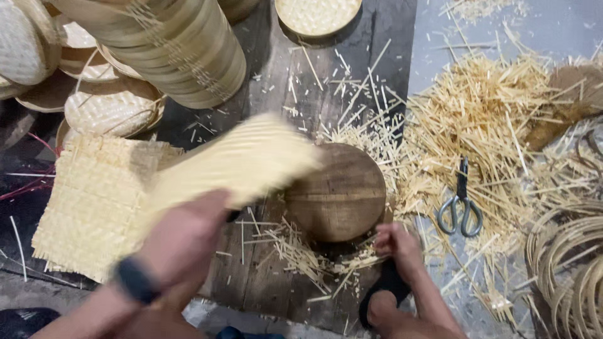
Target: The person places a woven mat on a wooden block, fits a circular bamboo frame over it, and trims the excess mat with scissors. The person repeats this process for multiple mats, stacking the finished circular pieces.
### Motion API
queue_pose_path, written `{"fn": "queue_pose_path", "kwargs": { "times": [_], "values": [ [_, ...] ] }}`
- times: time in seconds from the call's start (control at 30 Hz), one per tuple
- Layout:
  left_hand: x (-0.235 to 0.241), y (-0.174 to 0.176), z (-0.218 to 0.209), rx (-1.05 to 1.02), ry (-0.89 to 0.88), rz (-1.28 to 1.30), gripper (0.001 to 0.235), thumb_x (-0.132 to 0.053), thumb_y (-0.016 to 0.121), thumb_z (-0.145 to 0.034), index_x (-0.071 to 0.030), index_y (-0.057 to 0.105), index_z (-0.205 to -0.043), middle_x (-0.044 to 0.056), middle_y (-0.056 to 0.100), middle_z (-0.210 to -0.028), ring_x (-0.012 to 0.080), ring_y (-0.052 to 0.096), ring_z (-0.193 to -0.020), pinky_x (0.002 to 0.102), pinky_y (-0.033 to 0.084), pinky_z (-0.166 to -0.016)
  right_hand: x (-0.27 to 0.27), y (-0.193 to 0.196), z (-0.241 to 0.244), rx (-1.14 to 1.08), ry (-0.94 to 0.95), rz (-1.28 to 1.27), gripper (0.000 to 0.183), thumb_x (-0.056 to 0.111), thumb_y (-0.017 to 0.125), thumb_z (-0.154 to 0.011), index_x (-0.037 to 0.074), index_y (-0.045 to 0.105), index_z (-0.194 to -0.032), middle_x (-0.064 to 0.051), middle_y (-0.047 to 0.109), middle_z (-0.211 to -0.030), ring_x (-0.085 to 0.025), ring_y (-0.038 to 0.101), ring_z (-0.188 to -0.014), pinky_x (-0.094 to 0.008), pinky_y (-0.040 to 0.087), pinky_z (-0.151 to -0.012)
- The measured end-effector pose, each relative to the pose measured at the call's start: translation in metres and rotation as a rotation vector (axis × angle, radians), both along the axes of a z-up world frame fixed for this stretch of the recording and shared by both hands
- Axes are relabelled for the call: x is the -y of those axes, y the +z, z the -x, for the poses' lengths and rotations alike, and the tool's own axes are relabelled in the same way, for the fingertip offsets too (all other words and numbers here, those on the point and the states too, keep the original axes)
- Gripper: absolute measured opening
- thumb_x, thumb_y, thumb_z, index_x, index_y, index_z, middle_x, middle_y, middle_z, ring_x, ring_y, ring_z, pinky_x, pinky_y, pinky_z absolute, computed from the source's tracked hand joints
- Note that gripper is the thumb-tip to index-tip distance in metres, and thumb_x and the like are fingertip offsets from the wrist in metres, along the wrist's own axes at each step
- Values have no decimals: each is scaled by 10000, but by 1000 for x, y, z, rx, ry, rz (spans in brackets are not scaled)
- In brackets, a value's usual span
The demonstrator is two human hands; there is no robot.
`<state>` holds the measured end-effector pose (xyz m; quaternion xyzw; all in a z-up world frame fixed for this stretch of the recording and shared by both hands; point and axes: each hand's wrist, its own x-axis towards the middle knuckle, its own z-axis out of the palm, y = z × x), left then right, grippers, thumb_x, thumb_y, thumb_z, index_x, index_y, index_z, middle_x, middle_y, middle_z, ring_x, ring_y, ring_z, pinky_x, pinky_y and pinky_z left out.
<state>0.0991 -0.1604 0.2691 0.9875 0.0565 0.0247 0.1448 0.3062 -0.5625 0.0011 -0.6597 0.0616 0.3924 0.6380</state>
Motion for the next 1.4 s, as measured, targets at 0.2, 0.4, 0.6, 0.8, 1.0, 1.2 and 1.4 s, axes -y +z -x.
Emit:
{"fn": "queue_pose_path", "kwargs": {
  "times": [0.2,0.4,0.6,0.8,1.0,1.2,1.4],
  "values": [
    [126,-191,-59,-240,-603,-192,587,-78,503,-908,62,413,-1471,347,383,-1530,468,430,-1392,578,376,-1123,1,30,-47,-139,-180,-247,446,369,539,-958,-6,654,-1169,-81,703,-914,-157,634,-787,-295,523,-706],
    [119,-285,-57,-117,-243,247,521,-118,660,-854,47,520,-1327,242,505,-1304,354,507,-1169,484,441,-959,-9,-63,-54,101,-124,110,408,116,757,-900,-49,616,-1246,-51,660,-867,-96,525,-658,-245,410,-551],
    [9,-328,-104,-144,883,726,483,-186,894,-755,68,664,-1096,115,694,-959,191,636,-828,343,528,-711,-15,-56,-40,91,-223,36,409,113,736,-886,-49,614,-1240,-18,722,-905,-55,603,-696,-200,475,-593],
    [-13,-358,-103,-211,851,1007,263,-151,902,-736,-1,750,-889,27,751,-802,100,659,-684,287,554,-635,-32,-2,-40,281,-39,471,599,189,788,-885,-86,533,-1352,-204,664,-1141,-197,591,-911,-336,480,-774],
    [-6,-354,-98,-145,835,926,287,-164,919,-727,4,724,-856,59,720,-781,116,611,-660,304,522,-606,-80,43,-11,1236,617,653,702,435,550,-946,66,350,-1510,-223,369,-1514,-373,351,-1406,-551,292,-1177],
    [35,-282,-107,-107,932,638,238,-159,811,-799,-45,681,-963,79,701,-835,181,644,-742,329,526,-674,-116,39,-5,1337,1006,835,688,586,306,-982,224,259,-1566,-197,231,-1589,-419,143,-1486,-631,51,-1181],
    [197,-181,-87,331,312,529,106,-20,640,-859,-75,630,-949,106,664,-896,256,639,-829,394,532,-726,-116,49,-6,1101,1223,1026,663,549,382,-990,226,271,-1559,-177,205,-1618,-418,136,-1515,-636,70,-1211]
  ]
}}
